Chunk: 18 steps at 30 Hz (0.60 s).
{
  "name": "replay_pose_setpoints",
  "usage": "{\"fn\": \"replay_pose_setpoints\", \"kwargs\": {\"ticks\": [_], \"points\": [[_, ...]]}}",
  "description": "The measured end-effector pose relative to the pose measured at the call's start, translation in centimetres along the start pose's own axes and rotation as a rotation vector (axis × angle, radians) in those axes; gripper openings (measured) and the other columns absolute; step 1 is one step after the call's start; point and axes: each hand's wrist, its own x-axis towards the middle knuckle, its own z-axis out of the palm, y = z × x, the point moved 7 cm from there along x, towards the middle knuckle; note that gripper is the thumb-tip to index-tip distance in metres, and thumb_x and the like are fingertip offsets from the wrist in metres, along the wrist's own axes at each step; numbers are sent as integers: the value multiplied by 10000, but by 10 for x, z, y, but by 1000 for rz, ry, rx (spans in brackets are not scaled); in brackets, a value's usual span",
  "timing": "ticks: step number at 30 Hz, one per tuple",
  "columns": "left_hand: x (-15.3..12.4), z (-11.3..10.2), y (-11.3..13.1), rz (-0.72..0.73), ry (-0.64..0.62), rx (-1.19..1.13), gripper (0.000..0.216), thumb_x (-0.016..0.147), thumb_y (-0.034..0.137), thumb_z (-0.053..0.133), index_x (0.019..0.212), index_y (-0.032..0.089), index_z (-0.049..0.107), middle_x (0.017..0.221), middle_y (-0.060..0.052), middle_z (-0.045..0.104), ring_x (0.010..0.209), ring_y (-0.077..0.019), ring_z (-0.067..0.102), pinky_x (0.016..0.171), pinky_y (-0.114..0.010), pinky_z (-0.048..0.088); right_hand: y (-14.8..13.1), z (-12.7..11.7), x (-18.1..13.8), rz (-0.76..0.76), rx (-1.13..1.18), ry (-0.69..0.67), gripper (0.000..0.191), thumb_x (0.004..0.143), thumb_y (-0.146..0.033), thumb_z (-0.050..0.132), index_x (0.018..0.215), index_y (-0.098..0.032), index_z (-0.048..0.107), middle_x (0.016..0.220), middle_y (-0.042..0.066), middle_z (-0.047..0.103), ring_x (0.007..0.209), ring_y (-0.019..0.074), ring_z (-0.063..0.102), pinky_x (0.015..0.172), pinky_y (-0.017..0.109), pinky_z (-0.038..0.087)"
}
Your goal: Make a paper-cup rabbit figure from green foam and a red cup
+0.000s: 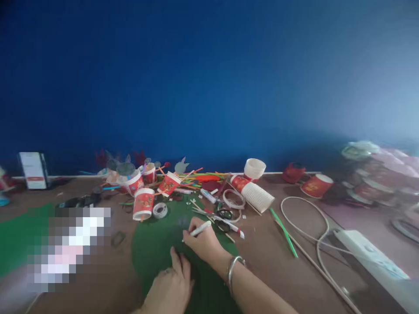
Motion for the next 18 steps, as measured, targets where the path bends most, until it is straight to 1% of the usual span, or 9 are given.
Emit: {"fn": "replay_pose_setpoints", "kwargs": {"ticks": [5,8,11,15,18], "points": [[-4,-2,-3,54,9,-21,385,785,283,571,1072,32,632,1054,-329,617,490,-168,630,431,-234,477,5,0,1,78,89,20,194,699,-189,520,556,-208,390,446,-64,437,452,94,425,451,194,324],[-3,-7,-4,29,23,-14,379,775,283,591,1056,34,645,1045,-333,619,492,-175,633,434,-236,482,2,-2,1,95,121,17,191,698,-177,510,554,-212,388,433,-60,460,448,101,459,460,197,348],[-3,-9,-5,11,40,-11,385,762,294,615,1042,33,657,1052,-347,605,485,-181,635,432,-239,488,0,-1,0,99,129,-15,182,692,-176,514,561,-211,392,436,-63,463,437,96,447,448,195,338],[-3,-2,-2,62,34,-31,406,773,304,600,1064,23,645,1052,-360,596,479,-185,636,417,-235,483,0,2,-2,81,105,-37,180,692,-193,527,568,-207,397,461,-60,460,451,94,423,445,197,318],[-4,4,-3,56,24,-33,407,781,297,589,1078,24,636,1065,-359,592,487,-184,637,422,-239,483,1,3,-2,64,81,-36,184,694,-199,529,567,-204,396,478,-58,448,463,94,409,447,201,303]]}}
